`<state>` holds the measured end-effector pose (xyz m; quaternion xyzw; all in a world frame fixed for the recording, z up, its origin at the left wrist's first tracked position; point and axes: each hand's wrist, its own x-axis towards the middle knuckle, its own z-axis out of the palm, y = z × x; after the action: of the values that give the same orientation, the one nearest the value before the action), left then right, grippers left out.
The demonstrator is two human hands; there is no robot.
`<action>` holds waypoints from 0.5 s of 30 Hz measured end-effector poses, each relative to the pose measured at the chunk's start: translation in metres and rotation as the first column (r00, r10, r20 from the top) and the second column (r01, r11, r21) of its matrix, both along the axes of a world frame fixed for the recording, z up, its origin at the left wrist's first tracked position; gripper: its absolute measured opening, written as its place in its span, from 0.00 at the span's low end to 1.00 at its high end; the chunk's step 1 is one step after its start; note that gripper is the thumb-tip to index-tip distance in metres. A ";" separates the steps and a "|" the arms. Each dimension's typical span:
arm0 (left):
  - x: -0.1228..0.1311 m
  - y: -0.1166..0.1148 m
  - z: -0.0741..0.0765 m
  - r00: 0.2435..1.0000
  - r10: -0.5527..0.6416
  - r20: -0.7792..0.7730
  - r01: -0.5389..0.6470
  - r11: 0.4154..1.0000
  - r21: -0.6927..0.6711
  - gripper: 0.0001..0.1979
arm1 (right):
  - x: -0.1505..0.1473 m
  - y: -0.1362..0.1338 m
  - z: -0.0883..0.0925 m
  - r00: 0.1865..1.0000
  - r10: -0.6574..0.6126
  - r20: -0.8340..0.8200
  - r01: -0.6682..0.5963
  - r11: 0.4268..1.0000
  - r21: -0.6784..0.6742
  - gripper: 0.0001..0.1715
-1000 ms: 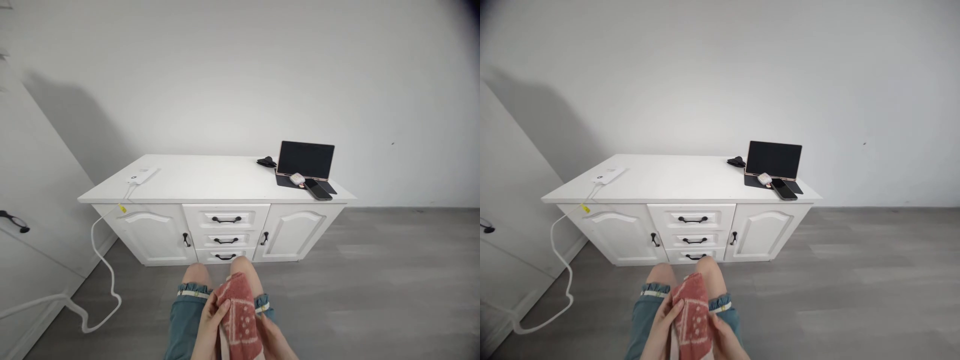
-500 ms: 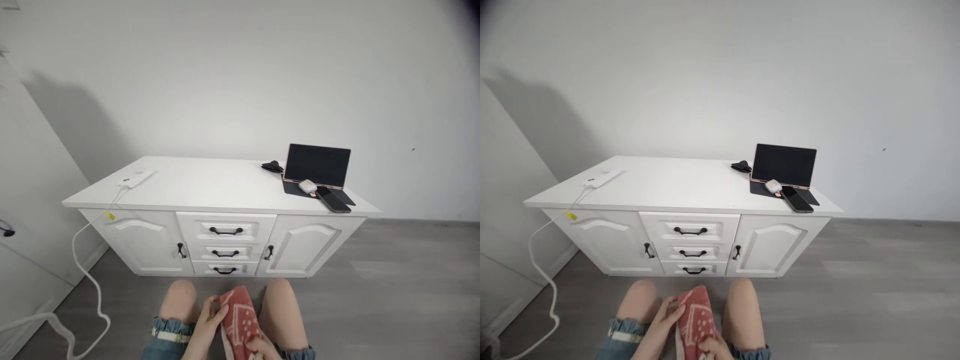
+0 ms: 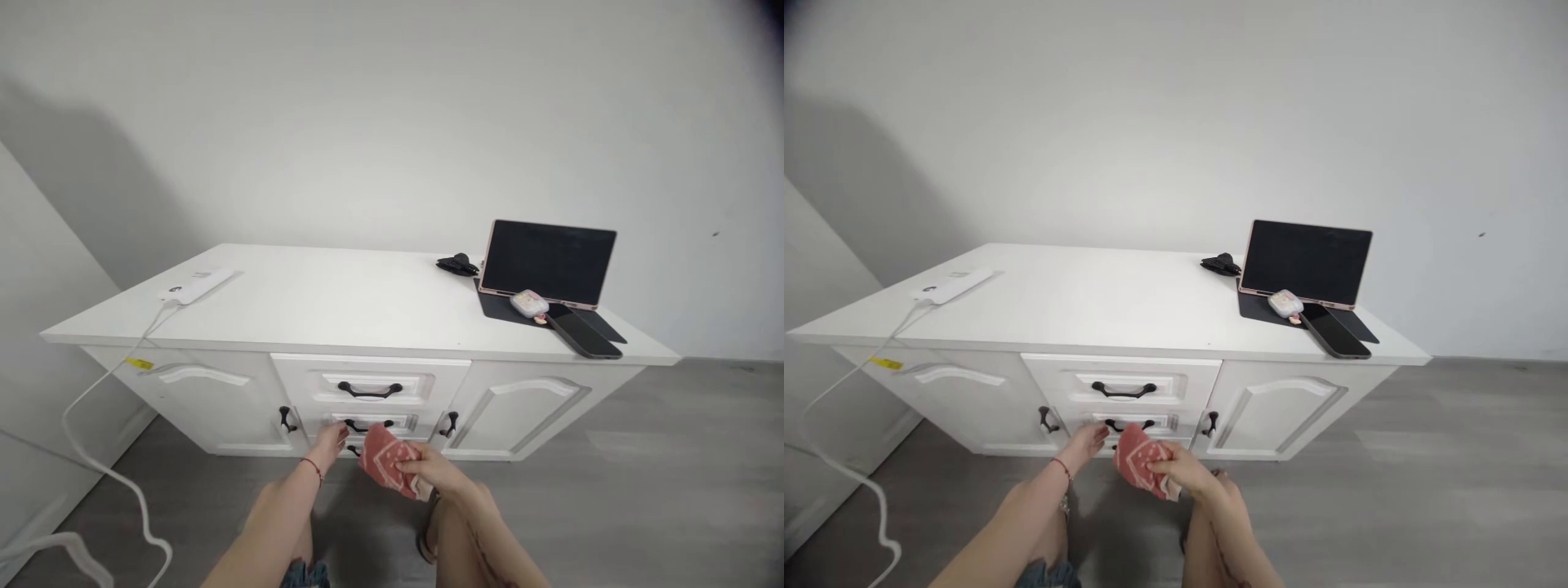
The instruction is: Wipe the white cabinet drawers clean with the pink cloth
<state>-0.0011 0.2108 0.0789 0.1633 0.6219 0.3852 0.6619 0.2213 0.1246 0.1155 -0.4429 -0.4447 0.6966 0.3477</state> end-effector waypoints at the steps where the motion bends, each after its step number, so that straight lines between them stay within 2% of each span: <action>1: 0.002 0.005 -0.004 1.000 0.021 -0.008 -0.021 0.999 -0.024 0.07 | -0.001 0.000 -0.003 1.000 -0.001 0.024 0.001 1.000 0.014 0.21; 4: 0.015 0.011 -0.015 0.999 0.034 -0.006 -0.034 0.996 -0.079 0.03 | -0.002 -0.004 -0.003 0.999 0.017 0.037 -0.017 1.000 0.010 0.20; 9: 0.033 0.016 -0.030 0.999 0.051 0.002 -0.050 0.991 -0.120 0.10 | 0.006 -0.010 0.013 0.999 0.031 0.040 -0.030 0.999 -0.010 0.22; 15: 0.028 0.013 -0.036 0.996 0.029 0.083 -0.020 0.993 -0.114 0.12 | 0.018 -0.015 0.028 0.998 0.026 -0.055 -0.029 0.998 -0.051 0.22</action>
<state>0.0267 0.2236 0.0429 0.1015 0.6161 0.3641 0.6911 0.2392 0.1094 0.1437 -0.4263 -0.4230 0.7245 0.3383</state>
